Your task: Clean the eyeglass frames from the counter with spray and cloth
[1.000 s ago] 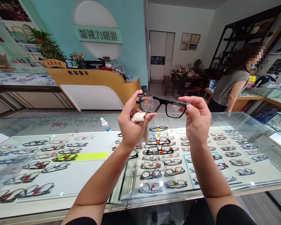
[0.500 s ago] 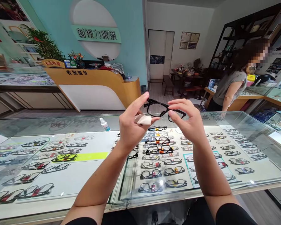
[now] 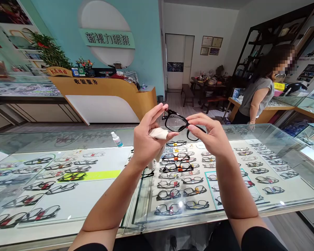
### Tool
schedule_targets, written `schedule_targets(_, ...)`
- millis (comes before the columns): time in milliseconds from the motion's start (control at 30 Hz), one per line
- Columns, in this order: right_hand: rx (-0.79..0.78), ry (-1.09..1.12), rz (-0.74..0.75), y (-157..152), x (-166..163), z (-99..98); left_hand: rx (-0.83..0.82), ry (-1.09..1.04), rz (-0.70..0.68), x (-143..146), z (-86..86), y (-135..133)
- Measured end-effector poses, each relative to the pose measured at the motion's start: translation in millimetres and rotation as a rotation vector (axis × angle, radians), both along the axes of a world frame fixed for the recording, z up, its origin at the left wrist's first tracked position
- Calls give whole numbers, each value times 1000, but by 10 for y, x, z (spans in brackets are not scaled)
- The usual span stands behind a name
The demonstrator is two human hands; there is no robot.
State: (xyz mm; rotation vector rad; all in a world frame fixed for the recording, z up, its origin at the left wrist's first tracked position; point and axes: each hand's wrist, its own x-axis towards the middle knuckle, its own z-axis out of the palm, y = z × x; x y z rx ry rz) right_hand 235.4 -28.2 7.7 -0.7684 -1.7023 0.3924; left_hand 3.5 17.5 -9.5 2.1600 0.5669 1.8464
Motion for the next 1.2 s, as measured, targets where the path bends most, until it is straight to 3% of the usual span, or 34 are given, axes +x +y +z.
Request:
schedule_targets(533, -26, 26, 21, -54, -16, 16, 35, 98, 83, -72, 48, 101)
schedule_targets(800, -70, 38, 56, -45, -43, 23, -100, 69, 2, -50, 7, 86)
schedule_targets(1200, -206, 79, 147, 29, -61, -14, -172, 103, -190, -42, 131, 34)
